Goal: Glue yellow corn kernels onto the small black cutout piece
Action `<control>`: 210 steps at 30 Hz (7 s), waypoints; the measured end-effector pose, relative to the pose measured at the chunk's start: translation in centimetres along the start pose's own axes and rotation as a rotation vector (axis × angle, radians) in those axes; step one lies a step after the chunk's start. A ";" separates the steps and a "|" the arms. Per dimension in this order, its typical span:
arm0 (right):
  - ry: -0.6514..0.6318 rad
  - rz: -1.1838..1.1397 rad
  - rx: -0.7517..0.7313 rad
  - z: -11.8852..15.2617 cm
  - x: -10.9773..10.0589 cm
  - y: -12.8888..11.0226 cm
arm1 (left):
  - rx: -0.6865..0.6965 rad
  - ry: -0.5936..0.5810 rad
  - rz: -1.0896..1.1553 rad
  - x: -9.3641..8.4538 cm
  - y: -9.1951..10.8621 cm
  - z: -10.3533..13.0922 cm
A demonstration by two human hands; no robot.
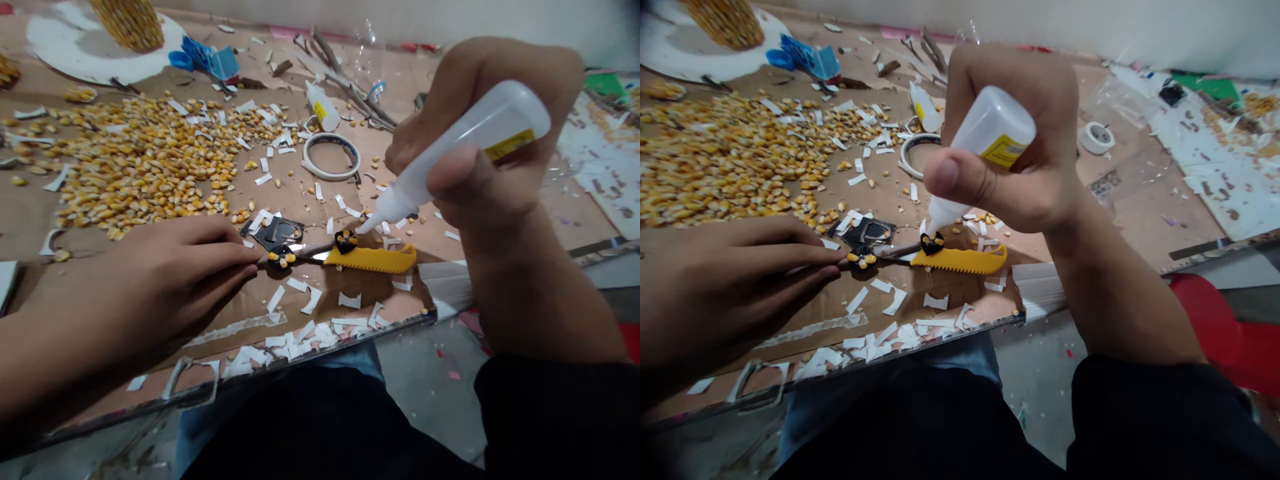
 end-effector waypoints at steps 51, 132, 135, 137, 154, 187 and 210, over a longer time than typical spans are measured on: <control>-0.333 -0.199 0.001 -0.5 1.8 0.5 | 0.038 0.013 0.016 0.0 -0.3 0.1; -0.185 0.191 0.073 -1.1 5.7 9.9 | 0.016 -0.087 -0.129 0.3 0.0 0.1; -0.160 0.226 0.059 -1.1 5.4 9.2 | 0.007 -0.094 -0.126 0.3 0.1 0.1; -0.134 0.263 0.050 -1.3 5.2 8.2 | 0.001 -0.098 -0.122 0.4 0.2 0.2; -0.875 0.585 0.056 -9.9 13.7 0.1 | -0.097 -0.189 -0.104 0.2 1.0 0.4; -0.973 -0.025 0.417 -2.7 7.1 -4.6 | -0.091 -0.192 -0.125 0.5 0.9 0.1; -0.895 0.087 0.455 -2.0 8.4 -4.7 | -0.076 -0.222 -0.187 0.4 1.2 -0.1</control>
Point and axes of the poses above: each hand's wrist, its own z-axis away from the middle knuckle, its own x-axis out of the palm, y = z × x, the point moved 1 cm from there along -z, towards the middle knuckle, and after that the axes turned 1 degree about y, right-handed, at the moved point
